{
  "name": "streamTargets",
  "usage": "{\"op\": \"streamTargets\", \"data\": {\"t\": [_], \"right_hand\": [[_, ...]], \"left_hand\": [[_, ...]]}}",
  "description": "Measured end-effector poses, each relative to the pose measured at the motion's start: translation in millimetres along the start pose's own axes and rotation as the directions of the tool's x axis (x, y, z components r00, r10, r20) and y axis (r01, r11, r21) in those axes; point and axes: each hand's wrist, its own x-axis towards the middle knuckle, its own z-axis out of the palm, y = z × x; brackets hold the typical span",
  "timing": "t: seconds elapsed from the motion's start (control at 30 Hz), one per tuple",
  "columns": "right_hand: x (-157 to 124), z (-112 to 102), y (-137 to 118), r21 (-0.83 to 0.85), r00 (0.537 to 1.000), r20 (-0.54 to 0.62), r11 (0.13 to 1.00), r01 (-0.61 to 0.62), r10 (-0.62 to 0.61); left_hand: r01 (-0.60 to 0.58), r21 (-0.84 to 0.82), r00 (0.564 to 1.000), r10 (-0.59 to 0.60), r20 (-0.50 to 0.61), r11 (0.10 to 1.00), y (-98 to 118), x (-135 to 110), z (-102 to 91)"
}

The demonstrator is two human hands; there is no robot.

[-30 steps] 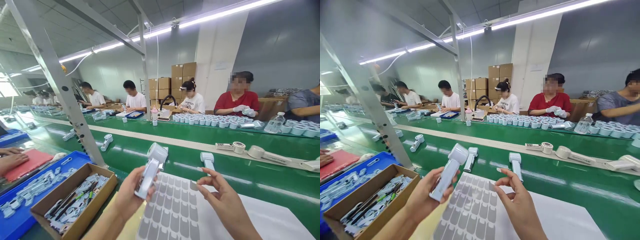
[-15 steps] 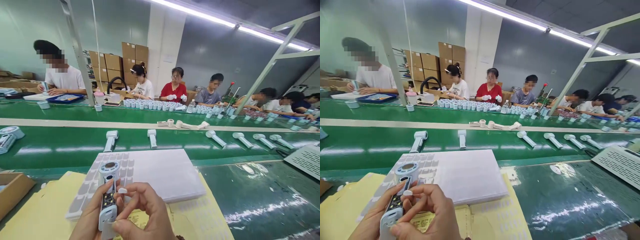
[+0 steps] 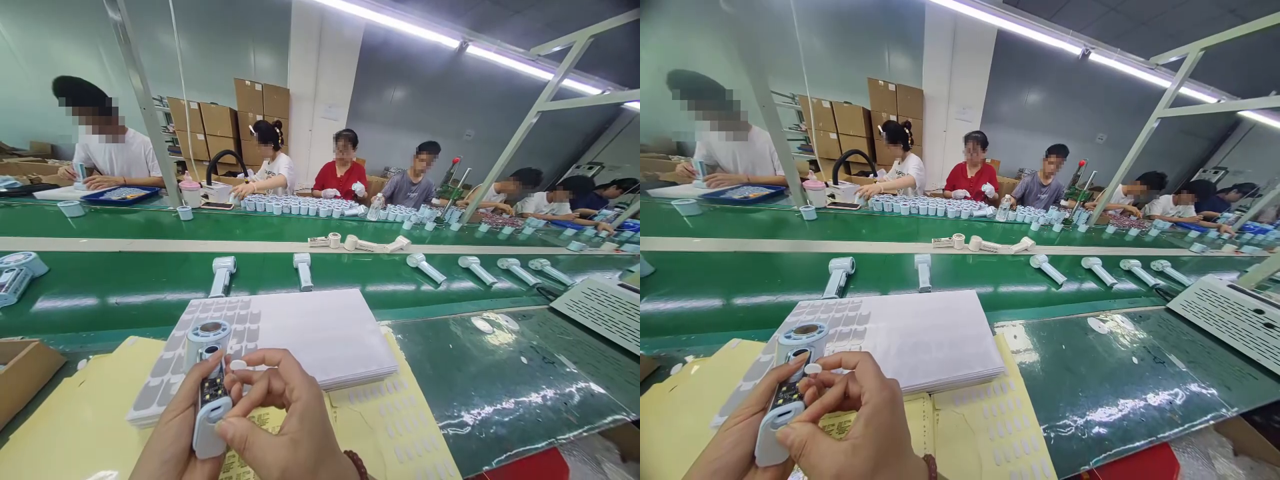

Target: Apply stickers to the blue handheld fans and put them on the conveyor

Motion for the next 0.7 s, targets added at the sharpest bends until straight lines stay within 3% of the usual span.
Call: {"op": "streamTargets", "data": {"t": [0.47,0.57,0.63,0.7], "right_hand": [[-0.5,5.0,1.5,-0.039,0.999,-0.030,0.998,0.039,-0.040],[-2.3,7.6,6.5,-0.125,0.985,-0.029,0.978,0.167,-0.172],[-2.7,9.2,9.0,-0.223,0.950,-0.034,0.928,0.297,-0.312],[-2.7,8.5,7.8,-0.299,0.933,-0.066,0.900,0.319,-0.353]], "left_hand": [[-0.012,-0.041,1.000,0.012,0.009,0.999,-0.1,5.1,-6.1],[-0.003,-0.047,1.000,0.003,0.011,0.999,-0.6,2.5,-6.5],[0.006,-0.033,0.999,-0.007,-0.041,0.999,-1.3,-1.7,-5.9],[-0.010,0.006,0.997,0.010,-0.077,1.000,-2.4,-7.0,-4.7]]}}
